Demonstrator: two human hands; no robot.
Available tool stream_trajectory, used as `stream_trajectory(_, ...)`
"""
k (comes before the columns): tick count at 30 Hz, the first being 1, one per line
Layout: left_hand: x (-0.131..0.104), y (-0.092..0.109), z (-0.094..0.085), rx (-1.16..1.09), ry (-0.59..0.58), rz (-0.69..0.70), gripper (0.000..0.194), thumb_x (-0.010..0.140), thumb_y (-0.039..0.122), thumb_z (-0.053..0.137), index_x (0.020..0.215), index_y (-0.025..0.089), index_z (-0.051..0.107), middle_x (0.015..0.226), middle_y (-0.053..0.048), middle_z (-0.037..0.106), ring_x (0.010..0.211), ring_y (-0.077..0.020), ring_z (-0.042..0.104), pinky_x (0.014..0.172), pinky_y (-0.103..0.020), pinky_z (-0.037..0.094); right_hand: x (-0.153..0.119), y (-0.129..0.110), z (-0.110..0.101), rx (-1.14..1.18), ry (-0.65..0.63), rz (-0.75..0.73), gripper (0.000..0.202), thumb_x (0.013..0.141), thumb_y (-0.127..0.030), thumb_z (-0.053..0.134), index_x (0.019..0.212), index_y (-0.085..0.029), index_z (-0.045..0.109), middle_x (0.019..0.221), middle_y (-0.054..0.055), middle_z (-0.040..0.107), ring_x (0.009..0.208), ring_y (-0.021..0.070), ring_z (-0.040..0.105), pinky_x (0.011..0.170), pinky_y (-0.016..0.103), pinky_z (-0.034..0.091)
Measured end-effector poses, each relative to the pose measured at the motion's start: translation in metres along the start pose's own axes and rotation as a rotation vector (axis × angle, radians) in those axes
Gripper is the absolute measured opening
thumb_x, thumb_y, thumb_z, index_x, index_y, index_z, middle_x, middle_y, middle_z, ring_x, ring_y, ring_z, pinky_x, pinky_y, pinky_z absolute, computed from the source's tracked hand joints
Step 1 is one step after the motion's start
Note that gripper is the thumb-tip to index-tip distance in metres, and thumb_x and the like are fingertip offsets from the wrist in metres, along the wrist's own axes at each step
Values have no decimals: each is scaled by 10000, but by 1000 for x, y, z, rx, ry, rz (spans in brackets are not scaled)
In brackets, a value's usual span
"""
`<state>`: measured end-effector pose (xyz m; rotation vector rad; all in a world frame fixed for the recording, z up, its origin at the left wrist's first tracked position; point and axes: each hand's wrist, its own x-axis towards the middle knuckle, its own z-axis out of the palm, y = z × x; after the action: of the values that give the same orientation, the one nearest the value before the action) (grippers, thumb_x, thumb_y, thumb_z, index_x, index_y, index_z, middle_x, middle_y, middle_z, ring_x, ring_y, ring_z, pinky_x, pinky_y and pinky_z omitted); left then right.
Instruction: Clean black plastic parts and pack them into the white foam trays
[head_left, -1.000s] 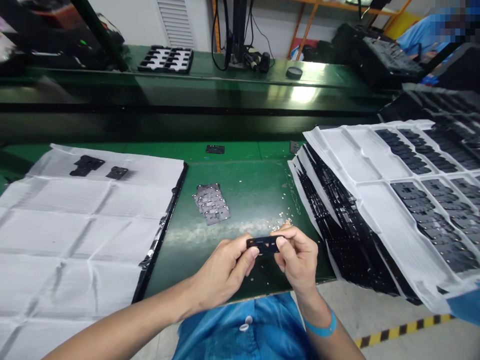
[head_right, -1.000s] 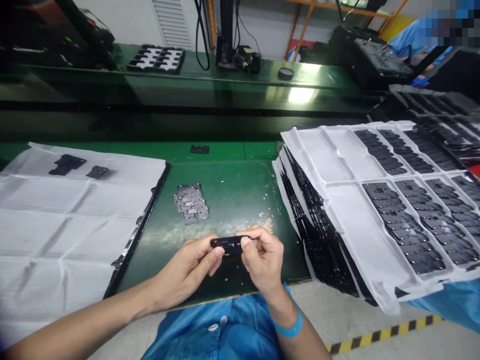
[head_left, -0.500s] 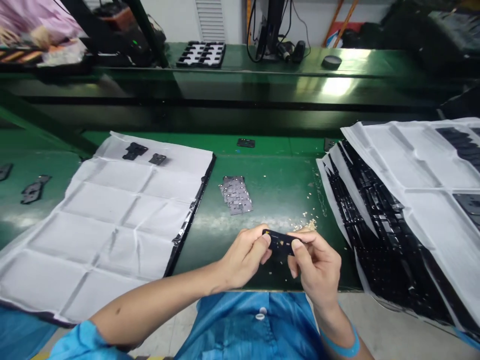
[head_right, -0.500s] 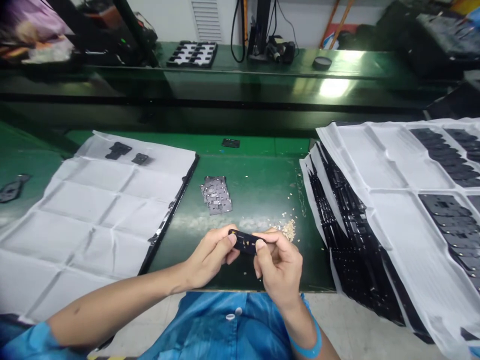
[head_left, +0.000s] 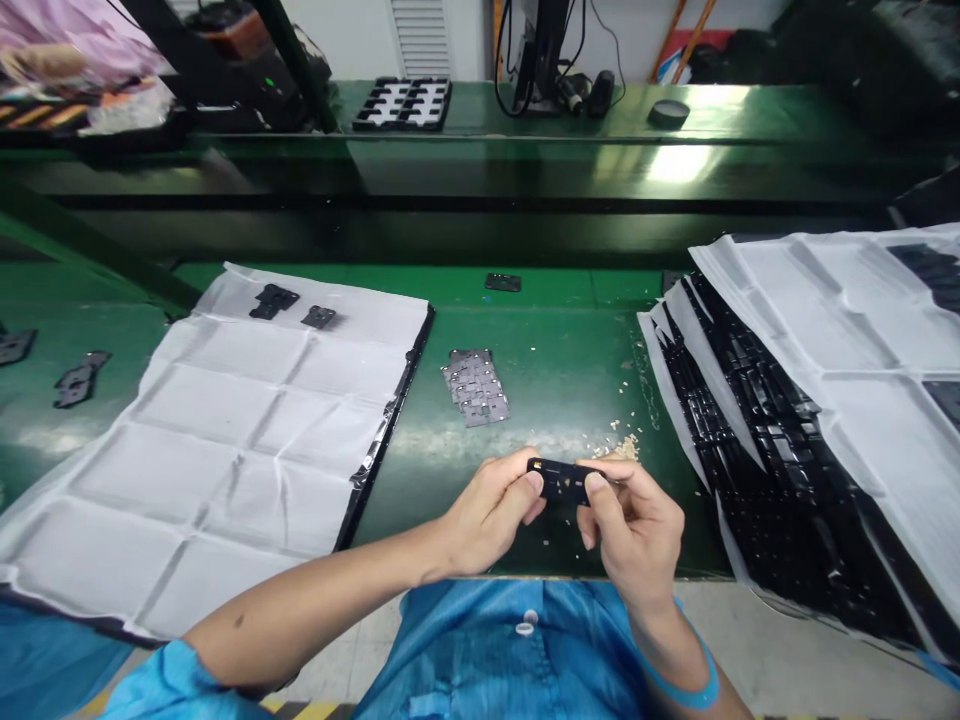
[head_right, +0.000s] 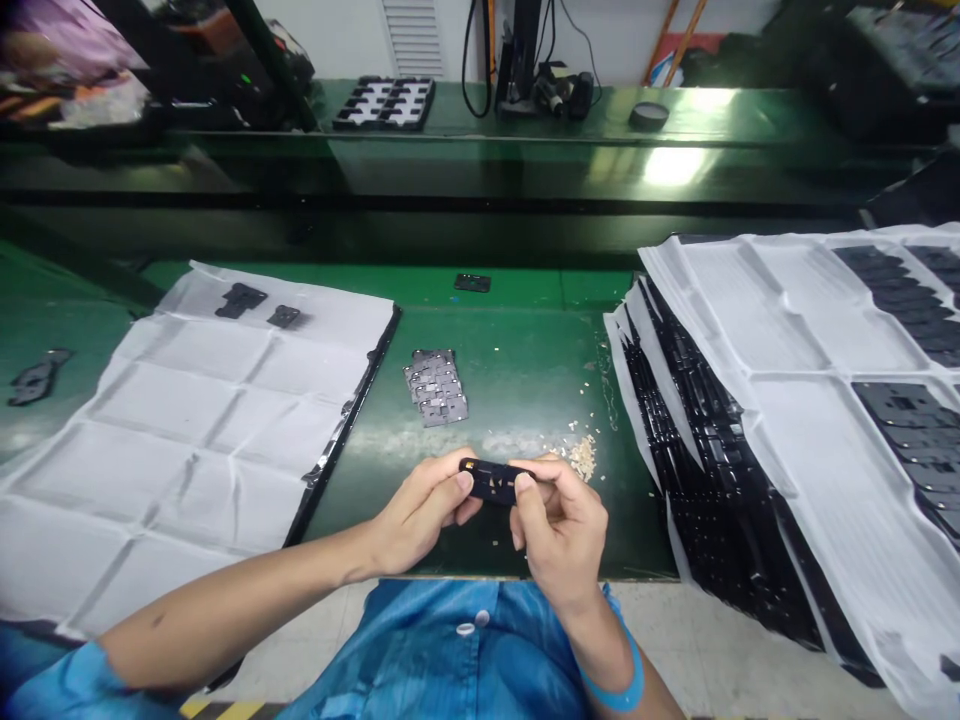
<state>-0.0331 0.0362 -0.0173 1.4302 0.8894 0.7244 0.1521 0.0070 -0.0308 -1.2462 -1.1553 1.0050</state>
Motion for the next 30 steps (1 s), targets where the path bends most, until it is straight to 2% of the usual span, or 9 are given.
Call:
stream_trajectory(4, 1, -1, 1, 12, 41, -15, 467, 1131, 428, 340, 755, 191, 484, 635, 41, 495, 552, -102, 436, 597, -257, 354, 0, 0, 1, 11, -14, -5, 110, 1021, -251, 668, 995, -202, 763, 571, -69, 552, 342, 60, 526, 354, 164, 400)
stream_trajectory(8, 1, -3, 3, 19, 80, -25, 482, 1127, 444, 342, 733, 198, 472, 604, 44, 488, 534, -103, 425, 580, -260, 344, -1, 1, 0, -3, -28, -18, 118, 1019, -235, 662, 1014, -202, 775, 710, -28, 627, 369, 53, 539, 351, 176, 410)
stream_trajectory(15, -1, -5, 6, -3, 117, -44, 505, 1114, 474, 349, 702, 204, 461, 578, 41, 494, 514, -105, 408, 555, -264, 324, -7, 4, -3, -11, -81, -58, 163, 1019, -167, 645, 1096, -225, 777, 843, -4, 654, 414, 53, 552, 374, 199, 439)
stream_trajectory(19, -1, -6, 6, -65, 160, -77, 475, 1092, 427, 376, 686, 200, 475, 578, 41, 494, 528, -106, 406, 571, -267, 328, -11, 6, -5, -59, -112, -145, 237, 1007, -111, 628, 1157, -226, 772, 847, 5, 647, 451, 71, 562, 398, 219, 454)
stream_trajectory(24, -2, -11, 13, -186, 252, -207, 408, 1030, 300, 402, 640, 201, 472, 539, 40, 479, 525, -110, 391, 551, -266, 305, -15, 10, -4, -173, -166, -301, 368, 956, -43, 660, 1268, -219, 747, 907, 44, 688, 608, 126, 659, 500, 247, 526)
stream_trajectory(27, -3, -10, 18, -243, 305, -265, 416, 1030, 297, 381, 628, 211, 445, 505, 38, 480, 498, -110, 387, 533, -266, 302, -13, 10, -2, -108, -195, -187, 289, 995, -104, 648, 1242, -214, 748, 848, 23, 669, 520, 99, 621, 455, 230, 491)
stream_trajectory(30, -5, -6, 16, -273, 249, -277, 409, 1052, 347, 379, 673, 214, 456, 526, 33, 525, 486, -108, 416, 520, -259, 317, -8, 6, -2, -1, -177, 20, 161, 1025, -221, 657, 1141, -195, 766, 703, -18, 634, 413, 80, 561, 409, 215, 449)
